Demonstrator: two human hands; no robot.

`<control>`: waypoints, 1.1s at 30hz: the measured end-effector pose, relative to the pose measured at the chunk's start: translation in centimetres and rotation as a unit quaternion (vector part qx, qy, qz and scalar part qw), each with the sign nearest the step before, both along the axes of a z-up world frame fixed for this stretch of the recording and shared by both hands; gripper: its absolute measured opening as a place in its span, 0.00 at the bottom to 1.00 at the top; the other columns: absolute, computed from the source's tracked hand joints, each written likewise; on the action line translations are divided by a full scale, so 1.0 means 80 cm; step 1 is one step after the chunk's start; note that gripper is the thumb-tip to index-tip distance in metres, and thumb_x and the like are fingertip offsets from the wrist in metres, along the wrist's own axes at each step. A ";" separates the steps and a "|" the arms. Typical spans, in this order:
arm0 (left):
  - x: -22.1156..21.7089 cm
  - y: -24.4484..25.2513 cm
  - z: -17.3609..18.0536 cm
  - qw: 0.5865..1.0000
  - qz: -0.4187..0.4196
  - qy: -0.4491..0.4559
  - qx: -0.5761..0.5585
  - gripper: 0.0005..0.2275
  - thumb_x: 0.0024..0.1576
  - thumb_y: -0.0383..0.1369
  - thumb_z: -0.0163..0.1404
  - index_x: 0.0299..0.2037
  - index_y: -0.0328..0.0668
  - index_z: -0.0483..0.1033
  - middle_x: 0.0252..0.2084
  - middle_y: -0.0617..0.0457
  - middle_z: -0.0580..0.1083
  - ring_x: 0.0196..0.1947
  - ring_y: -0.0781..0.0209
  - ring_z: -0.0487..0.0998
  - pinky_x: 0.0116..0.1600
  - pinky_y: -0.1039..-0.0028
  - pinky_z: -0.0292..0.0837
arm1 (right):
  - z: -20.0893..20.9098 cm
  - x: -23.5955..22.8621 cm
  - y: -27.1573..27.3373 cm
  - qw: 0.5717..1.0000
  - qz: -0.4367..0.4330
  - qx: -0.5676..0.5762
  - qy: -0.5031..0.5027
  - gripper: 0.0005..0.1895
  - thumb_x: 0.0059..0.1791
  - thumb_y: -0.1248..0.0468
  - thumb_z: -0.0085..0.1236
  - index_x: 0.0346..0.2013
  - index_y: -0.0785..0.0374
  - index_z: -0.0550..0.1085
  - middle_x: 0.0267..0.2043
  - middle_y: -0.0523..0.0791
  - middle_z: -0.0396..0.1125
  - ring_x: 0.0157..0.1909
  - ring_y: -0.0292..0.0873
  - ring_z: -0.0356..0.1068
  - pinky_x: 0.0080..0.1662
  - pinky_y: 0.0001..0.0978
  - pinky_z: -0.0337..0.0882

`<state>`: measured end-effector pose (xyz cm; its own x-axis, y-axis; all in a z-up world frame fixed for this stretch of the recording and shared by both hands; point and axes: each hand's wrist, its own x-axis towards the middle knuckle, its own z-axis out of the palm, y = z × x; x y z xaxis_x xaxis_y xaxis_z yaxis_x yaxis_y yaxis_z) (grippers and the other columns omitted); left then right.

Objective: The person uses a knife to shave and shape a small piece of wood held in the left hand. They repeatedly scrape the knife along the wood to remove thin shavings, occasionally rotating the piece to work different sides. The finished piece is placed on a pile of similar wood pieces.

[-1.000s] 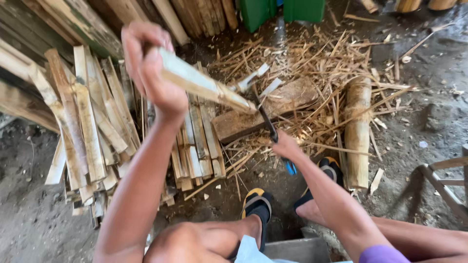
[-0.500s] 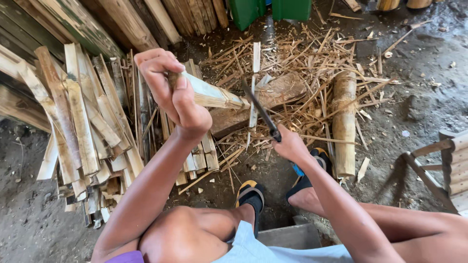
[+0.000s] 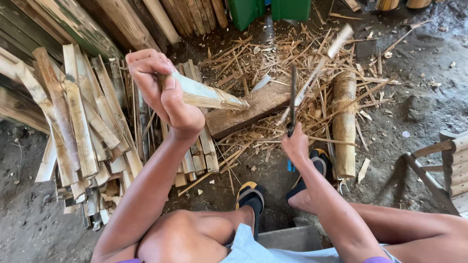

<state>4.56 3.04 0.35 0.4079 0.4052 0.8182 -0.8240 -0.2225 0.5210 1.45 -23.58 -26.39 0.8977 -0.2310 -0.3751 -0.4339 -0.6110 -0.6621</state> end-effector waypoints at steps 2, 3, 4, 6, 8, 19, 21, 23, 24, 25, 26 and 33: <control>0.005 -0.001 0.005 1.000 0.006 -0.001 0.010 0.07 0.53 0.27 0.38 0.41 0.43 0.59 0.42 0.50 0.59 0.38 0.61 0.57 0.41 0.73 0.57 | -0.007 0.008 0.001 0.997 0.069 -0.016 0.003 0.15 0.50 0.63 0.51 0.48 0.68 0.66 0.34 0.62 0.73 0.40 0.68 0.74 0.45 0.58 0.69; 0.003 -0.002 0.005 1.000 0.009 0.002 0.010 0.07 0.53 0.27 0.38 0.41 0.43 0.59 0.42 0.51 0.59 0.38 0.61 0.57 0.41 0.73 0.57 | -0.014 0.006 -0.001 0.994 0.107 -0.026 0.008 0.16 0.49 0.62 0.53 0.48 0.68 0.66 0.34 0.62 0.73 0.42 0.67 0.74 0.45 0.57 0.69; 0.000 -0.003 0.005 1.000 0.012 0.005 0.011 0.07 0.53 0.27 0.38 0.41 0.43 0.59 0.42 0.51 0.59 0.38 0.61 0.57 0.41 0.73 0.57 | -0.023 0.004 -0.003 0.989 0.144 -0.036 0.012 0.17 0.48 0.62 0.55 0.48 0.68 0.67 0.35 0.62 0.72 0.43 0.67 0.74 0.45 0.57 0.70; -0.006 -0.004 0.005 1.000 0.016 0.010 0.007 0.07 0.53 0.27 0.38 0.41 0.44 0.58 0.41 0.51 0.59 0.37 0.62 0.57 0.40 0.74 0.58 | -0.042 -0.006 -0.012 0.990 0.134 -0.029 0.027 0.18 0.46 0.61 0.57 0.47 0.66 0.69 0.36 0.62 0.73 0.44 0.66 0.74 0.46 0.55 0.70; -0.006 0.000 0.010 1.000 0.023 0.010 0.011 0.07 0.53 0.27 0.38 0.40 0.45 0.57 0.41 0.52 0.59 0.36 0.63 0.57 0.39 0.75 0.58 | -0.052 -0.008 -0.016 0.999 0.040 0.006 0.037 0.18 0.45 0.60 0.58 0.47 0.64 0.71 0.38 0.60 0.73 0.44 0.63 0.75 0.47 0.52 0.70; -0.016 -0.006 0.000 0.999 0.027 -0.001 -0.017 0.08 0.54 0.26 0.40 0.42 0.45 0.58 0.44 0.51 0.59 0.39 0.63 0.58 0.42 0.74 0.60 | 0.142 -0.036 0.054 0.970 0.244 0.004 -0.012 0.18 0.45 0.66 0.53 0.48 0.65 0.65 0.28 0.59 0.71 0.33 0.64 0.73 0.39 0.56 0.68; -0.030 -0.013 0.000 0.999 0.050 0.002 0.003 0.09 0.53 0.28 0.41 0.42 0.44 0.58 0.45 0.50 0.59 0.40 0.63 0.58 0.44 0.73 0.60 | 0.210 -0.049 0.064 0.952 0.301 0.005 -0.055 0.16 0.46 0.66 0.53 0.46 0.66 0.65 0.26 0.58 0.70 0.32 0.64 0.72 0.38 0.56 0.68; -0.042 -0.019 -0.002 0.998 0.064 -0.005 0.013 0.09 0.52 0.30 0.41 0.42 0.43 0.59 0.44 0.49 0.60 0.40 0.63 0.59 0.43 0.73 0.60 | 0.266 -0.073 0.065 0.926 0.337 0.026 -0.167 0.13 0.47 0.66 0.54 0.42 0.66 0.64 0.28 0.57 0.69 0.32 0.65 0.71 0.36 0.57 0.68; -0.045 -0.021 -0.004 0.998 0.068 -0.009 0.015 0.09 0.53 0.31 0.42 0.42 0.43 0.59 0.44 0.49 0.60 0.40 0.63 0.59 0.43 0.72 0.60 | 0.287 -0.085 0.067 0.901 0.356 0.031 -0.244 0.12 0.47 0.67 0.55 0.40 0.66 0.63 0.30 0.56 0.68 0.31 0.65 0.71 0.34 0.58 0.67; -0.050 -0.024 -0.006 0.997 0.073 -0.010 0.015 0.09 0.53 0.31 0.42 0.42 0.42 0.60 0.44 0.49 0.60 0.39 0.63 0.59 0.44 0.72 0.59 | 0.302 -0.094 0.070 0.897 0.350 0.056 -0.262 0.14 0.45 0.66 0.56 0.41 0.66 0.63 0.31 0.57 0.68 0.31 0.65 0.71 0.33 0.57 0.68; -0.053 -0.026 -0.008 0.997 0.076 -0.010 0.015 0.09 0.54 0.32 0.43 0.43 0.42 0.60 0.44 0.48 0.61 0.39 0.62 0.59 0.45 0.71 0.59 | 0.312 -0.096 0.076 0.892 0.344 0.080 -0.280 0.15 0.43 0.66 0.56 0.41 0.66 0.63 0.31 0.57 0.68 0.31 0.65 0.72 0.32 0.56 0.69; -0.055 -0.037 0.000 0.997 0.056 -0.058 0.015 0.08 0.56 0.35 0.44 0.40 0.43 0.60 0.45 0.48 0.62 0.38 0.62 0.62 0.43 0.74 0.63 | 0.313 -0.074 0.082 0.947 0.306 0.016 -0.101 0.14 0.46 0.66 0.58 0.39 0.66 0.63 0.29 0.59 0.70 0.35 0.68 0.70 0.37 0.58 0.67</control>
<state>0.17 0.05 0.35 0.2631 0.4173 0.8698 -0.8476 -0.3306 0.4150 -4.48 -17.00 -1.32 0.9141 0.3635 -0.1798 0.1317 -0.6854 -0.7162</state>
